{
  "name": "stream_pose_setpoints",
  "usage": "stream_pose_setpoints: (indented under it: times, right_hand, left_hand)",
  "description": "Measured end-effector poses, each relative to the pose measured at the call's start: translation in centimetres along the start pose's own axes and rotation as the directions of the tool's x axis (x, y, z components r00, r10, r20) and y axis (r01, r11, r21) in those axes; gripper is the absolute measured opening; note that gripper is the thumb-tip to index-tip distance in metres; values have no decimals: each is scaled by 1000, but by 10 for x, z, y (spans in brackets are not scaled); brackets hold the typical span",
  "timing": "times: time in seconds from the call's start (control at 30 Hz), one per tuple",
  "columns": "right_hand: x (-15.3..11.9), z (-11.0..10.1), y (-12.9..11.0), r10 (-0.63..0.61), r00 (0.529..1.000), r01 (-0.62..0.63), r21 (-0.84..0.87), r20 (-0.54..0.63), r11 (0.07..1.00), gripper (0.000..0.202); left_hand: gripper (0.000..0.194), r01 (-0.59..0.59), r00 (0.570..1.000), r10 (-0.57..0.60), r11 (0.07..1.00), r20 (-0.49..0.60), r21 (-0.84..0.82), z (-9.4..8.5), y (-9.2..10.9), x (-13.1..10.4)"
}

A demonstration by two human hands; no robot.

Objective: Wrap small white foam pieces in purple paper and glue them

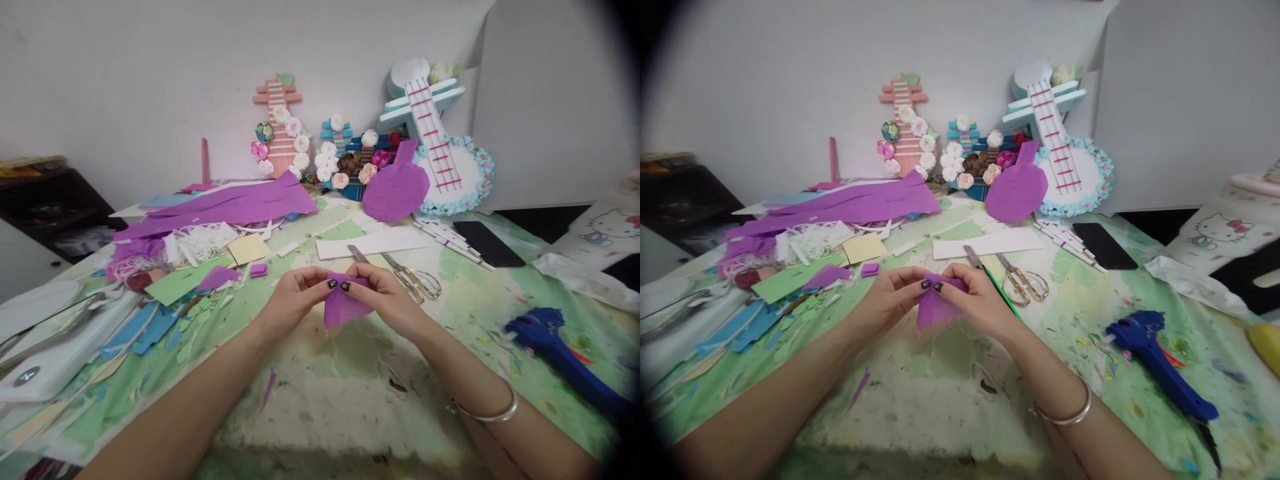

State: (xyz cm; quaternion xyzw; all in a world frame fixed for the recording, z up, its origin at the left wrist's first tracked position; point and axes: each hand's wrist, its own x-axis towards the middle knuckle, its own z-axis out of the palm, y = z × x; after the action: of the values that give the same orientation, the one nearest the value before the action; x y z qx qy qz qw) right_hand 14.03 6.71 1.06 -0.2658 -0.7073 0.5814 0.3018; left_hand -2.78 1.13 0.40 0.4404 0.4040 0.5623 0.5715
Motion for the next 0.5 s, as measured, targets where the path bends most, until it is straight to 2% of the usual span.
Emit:
stream_pose_setpoints:
  times: [0.13, 0.33, 0.5]
  right_hand:
    - [1, 0, 0, 14, 1000, -13, 16, -23, 1000, 22]
    - [2, 0, 2, 10, 1000, -9, 53, -15, 999, 22]
    - [1, 0, 2, -6, 1000, 7, 58, -16, 998, 24]
  left_hand:
    - [20, -27, 999, 28, 1000, 36, -14, 0, 0, -1]
    - [24, -22, 1000, 22, 997, 0, 79, -4, -4, 0]
    - [29, -37, 999, 37, 999, 39, -8, -2, -3, 1]
